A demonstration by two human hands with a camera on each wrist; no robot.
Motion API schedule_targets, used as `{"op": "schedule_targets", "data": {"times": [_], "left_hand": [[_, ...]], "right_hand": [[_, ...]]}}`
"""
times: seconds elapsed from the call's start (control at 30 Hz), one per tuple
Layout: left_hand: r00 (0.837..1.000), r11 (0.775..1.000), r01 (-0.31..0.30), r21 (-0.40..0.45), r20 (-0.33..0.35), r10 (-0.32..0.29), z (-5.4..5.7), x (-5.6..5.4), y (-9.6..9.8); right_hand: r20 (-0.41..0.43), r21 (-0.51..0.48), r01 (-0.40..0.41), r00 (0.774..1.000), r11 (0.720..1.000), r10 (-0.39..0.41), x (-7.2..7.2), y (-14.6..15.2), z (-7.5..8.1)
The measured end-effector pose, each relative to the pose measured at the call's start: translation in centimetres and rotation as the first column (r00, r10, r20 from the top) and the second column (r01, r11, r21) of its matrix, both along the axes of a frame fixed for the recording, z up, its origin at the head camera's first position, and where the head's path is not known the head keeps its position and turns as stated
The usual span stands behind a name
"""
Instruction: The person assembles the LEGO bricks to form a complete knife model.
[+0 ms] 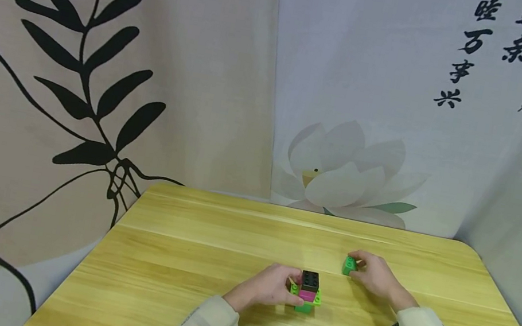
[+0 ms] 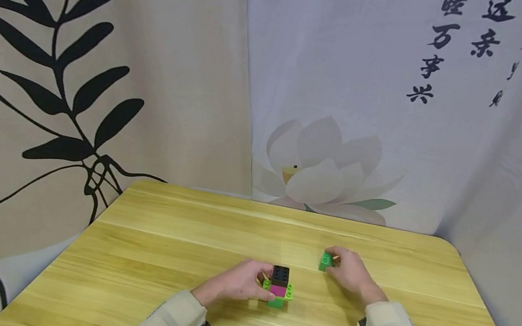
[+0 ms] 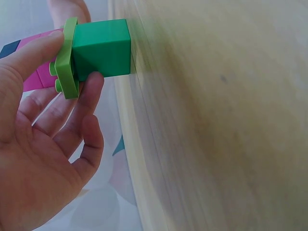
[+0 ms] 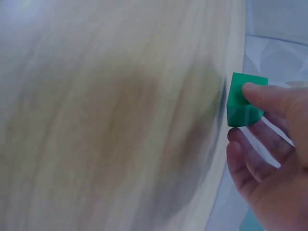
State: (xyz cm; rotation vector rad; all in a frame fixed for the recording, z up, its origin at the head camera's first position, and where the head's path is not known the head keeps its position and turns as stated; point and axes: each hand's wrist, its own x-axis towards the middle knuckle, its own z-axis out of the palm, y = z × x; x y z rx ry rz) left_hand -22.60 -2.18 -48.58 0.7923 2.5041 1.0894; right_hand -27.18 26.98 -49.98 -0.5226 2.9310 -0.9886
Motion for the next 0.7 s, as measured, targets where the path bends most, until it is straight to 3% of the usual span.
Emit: {"op": "schedule_targets", "data": {"times": [0.37, 0.7], "left_hand": [[1.0, 1.0, 0.006, 0.005, 0.003, -0.006, -0.1, -0.1, 0.0], [1.0, 1.0, 0.015, 0.023, 0.011, -0.015, -0.2, -0.2, 0.0]], "right_hand": [[-0.065, 0.006, -0.09, 0.994, 0.996, 0.091, 2.1, -1.2, 1.9], [-0.151, 0.017, -0.178, 0.972, 0.984, 0.179, 4.0, -2.7, 4.1]]}}
